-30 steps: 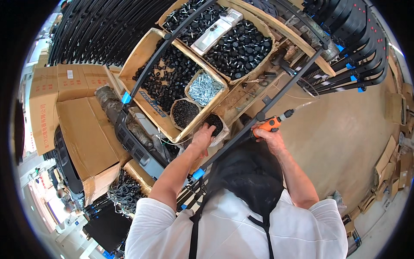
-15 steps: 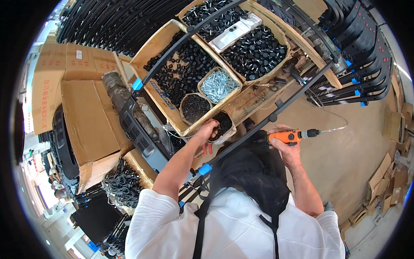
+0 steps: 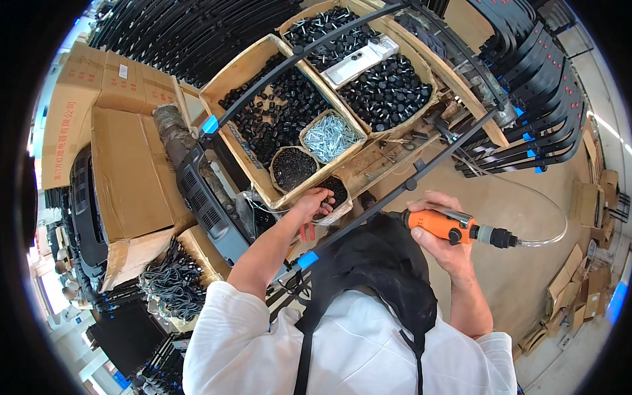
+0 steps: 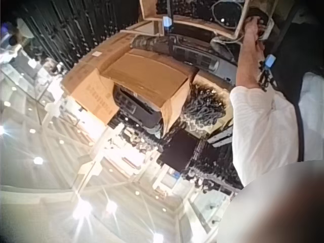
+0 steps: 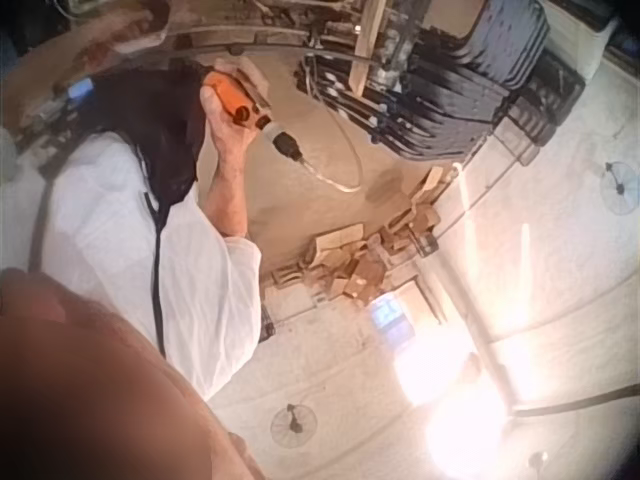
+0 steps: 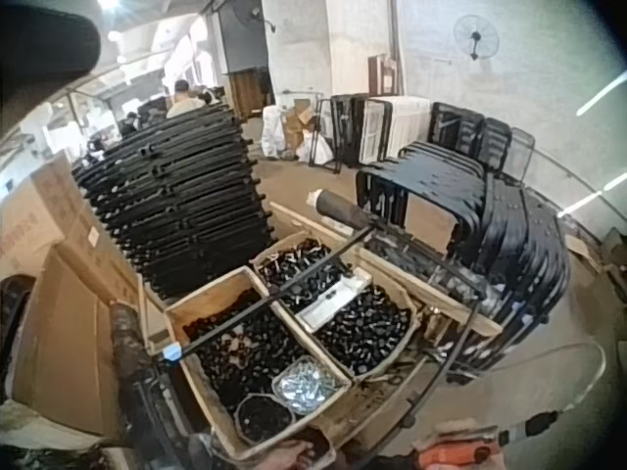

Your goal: Assemble outdoor heating units by attaching plastic housings and electrical components using a pneumatic screwdriver.

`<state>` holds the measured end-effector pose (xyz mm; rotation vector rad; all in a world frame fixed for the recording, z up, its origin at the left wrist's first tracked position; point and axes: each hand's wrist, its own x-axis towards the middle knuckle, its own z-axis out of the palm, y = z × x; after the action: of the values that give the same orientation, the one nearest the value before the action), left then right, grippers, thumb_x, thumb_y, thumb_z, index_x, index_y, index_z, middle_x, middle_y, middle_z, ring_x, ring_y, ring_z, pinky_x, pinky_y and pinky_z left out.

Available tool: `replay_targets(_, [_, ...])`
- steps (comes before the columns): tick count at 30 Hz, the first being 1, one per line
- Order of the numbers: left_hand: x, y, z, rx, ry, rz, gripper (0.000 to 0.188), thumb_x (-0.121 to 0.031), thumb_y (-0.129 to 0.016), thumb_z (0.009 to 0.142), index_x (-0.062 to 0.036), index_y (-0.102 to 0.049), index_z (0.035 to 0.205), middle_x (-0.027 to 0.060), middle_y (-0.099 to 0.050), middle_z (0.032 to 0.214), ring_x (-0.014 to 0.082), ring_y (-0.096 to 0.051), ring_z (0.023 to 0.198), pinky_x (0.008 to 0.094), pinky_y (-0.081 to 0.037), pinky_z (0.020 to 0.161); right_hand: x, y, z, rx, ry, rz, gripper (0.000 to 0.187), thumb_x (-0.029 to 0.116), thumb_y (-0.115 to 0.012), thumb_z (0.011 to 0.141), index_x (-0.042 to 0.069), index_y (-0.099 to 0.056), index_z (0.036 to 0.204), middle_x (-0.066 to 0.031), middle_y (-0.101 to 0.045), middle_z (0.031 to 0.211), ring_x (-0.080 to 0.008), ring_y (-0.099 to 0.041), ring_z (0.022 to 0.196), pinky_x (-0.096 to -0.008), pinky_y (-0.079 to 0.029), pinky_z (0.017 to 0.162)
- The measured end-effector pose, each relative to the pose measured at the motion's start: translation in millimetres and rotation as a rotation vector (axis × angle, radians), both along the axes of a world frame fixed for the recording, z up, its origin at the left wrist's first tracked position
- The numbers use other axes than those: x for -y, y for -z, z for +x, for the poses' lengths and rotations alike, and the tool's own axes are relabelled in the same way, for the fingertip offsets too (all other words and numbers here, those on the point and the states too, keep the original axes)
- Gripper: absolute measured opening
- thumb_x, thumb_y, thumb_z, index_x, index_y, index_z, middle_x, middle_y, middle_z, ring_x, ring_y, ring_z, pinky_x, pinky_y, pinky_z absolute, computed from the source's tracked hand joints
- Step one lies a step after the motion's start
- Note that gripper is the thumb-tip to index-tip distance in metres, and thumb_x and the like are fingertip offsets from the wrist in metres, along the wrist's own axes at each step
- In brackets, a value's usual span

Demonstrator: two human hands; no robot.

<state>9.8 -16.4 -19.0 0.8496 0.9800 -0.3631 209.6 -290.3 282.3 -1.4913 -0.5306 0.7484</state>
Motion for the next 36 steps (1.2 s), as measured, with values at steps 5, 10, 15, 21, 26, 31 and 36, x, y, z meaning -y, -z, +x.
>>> replay_targets(5, [-0.1, -20.8, -0.8, -0.025, -0.079, -0.04, 0.026, -0.026, -0.048, 0.114, -0.0034, -0.06, 0.119, 0.0085, -0.063, 0.103, 0.0237, -0.069, 0.091, 0.0359, -0.06, 0.08, -17.1, -18.2, 4.2, 0.142, -0.126, 0.199, 0.06, 0.002, -0.082, 0.085, 0.002, -0.052, 0.137, -0.0189, -0.071, 0.126, -0.0346, -0.068, 0.122, -0.0522, -0.051, 0.111])
replay_targets(10, [-6.8, -17.9, -9.4, 0.112, -0.151, -0.211, 0.024, -0.026, -0.048, 0.113, -0.0039, -0.059, 0.113, 0.0111, -0.064, 0.104, 0.027, -0.07, 0.094, 0.0383, -0.061, 0.083, -41.3, -22.0, 8.6, 0.189, -0.216, 0.27, 0.053, -0.002, -0.081, 0.086, 0.003, -0.056, 0.132, -0.0188, -0.07, 0.129, -0.0358, -0.066, 0.127, -0.0516, -0.051, 0.113])
replay_targets(15, [-3.1, -36.4, -11.2, 0.247, -0.188, -0.239, 0.023, -0.022, -0.054, 0.111, -0.0021, -0.066, 0.113, 0.0113, -0.071, 0.103, 0.0249, -0.074, 0.096, 0.0392, -0.064, 0.086, -58.8, -21.2, 24.0, 0.228, -0.287, 0.305, 0.051, -0.001, -0.08, 0.086, 0.002, -0.058, 0.132, -0.0191, -0.071, 0.129, -0.0342, -0.066, 0.127, -0.0501, -0.052, 0.112])
replay_targets(21, [-1.2, -84.6, -18.8, 0.379, -0.225, -0.218, 0.027, -0.023, -0.055, 0.112, -0.0011, -0.066, 0.123, 0.0107, -0.07, 0.109, 0.0242, -0.073, 0.105, 0.039, -0.062, 0.094, -80.8, -25.7, 40.8, 0.368, -0.4, 0.152, 0.055, 0.003, -0.082, 0.084, 0.001, -0.06, 0.134, -0.0155, -0.075, 0.125, -0.0268, -0.07, 0.121, -0.042, -0.053, 0.108])
replay_targets(26, [16.4, -143.4, -22.5, 0.346, -0.481, -0.106, 0.026, -0.016, -0.072, 0.102, -0.0033, -0.072, 0.125, 0.0035, -0.074, 0.096, 0.0129, -0.07, 0.085, 0.0288, -0.059, 0.076, -119.0, 0.4, 37.3, 0.288, -0.519, -0.041, 0.054, 0.006, -0.082, 0.086, -0.001, -0.06, 0.135, -0.0152, -0.075, 0.124, -0.0217, -0.07, 0.116, -0.0369, -0.055, 0.103])
replay_targets(31, [44.7, -178.2, -47.3, 0.361, -0.904, 0.058, 0.024, -0.023, -0.073, 0.103, -0.0046, -0.073, 0.119, -0.0005, -0.068, 0.087, 0.0108, -0.065, 0.075, 0.0265, -0.056, 0.068, -162.3, 14.5, 12.8, 0.103, -0.648, 0.228, 0.054, 0.006, -0.08, 0.09, -0.002, -0.054, 0.137, -0.0189, -0.072, 0.127, -0.0238, -0.069, 0.116, -0.0396, -0.053, 0.107])
replay_targets(36, [63.6, -197.8, -90.3, 0.457, -1.233, 0.115, 0.027, -0.031, -0.064, 0.109, -0.0063, -0.072, 0.114, -0.0026, -0.062, 0.084, 0.0097, -0.059, 0.072, 0.0248, -0.051, 0.063, -202.7, 4.8, -30.6, 0.067, -0.821, 0.314, 0.056, 0.006, -0.081, 0.089, -0.002, -0.055, 0.137, -0.0201, -0.072, 0.127, -0.0249, -0.069, 0.118, -0.0401, -0.053, 0.107])
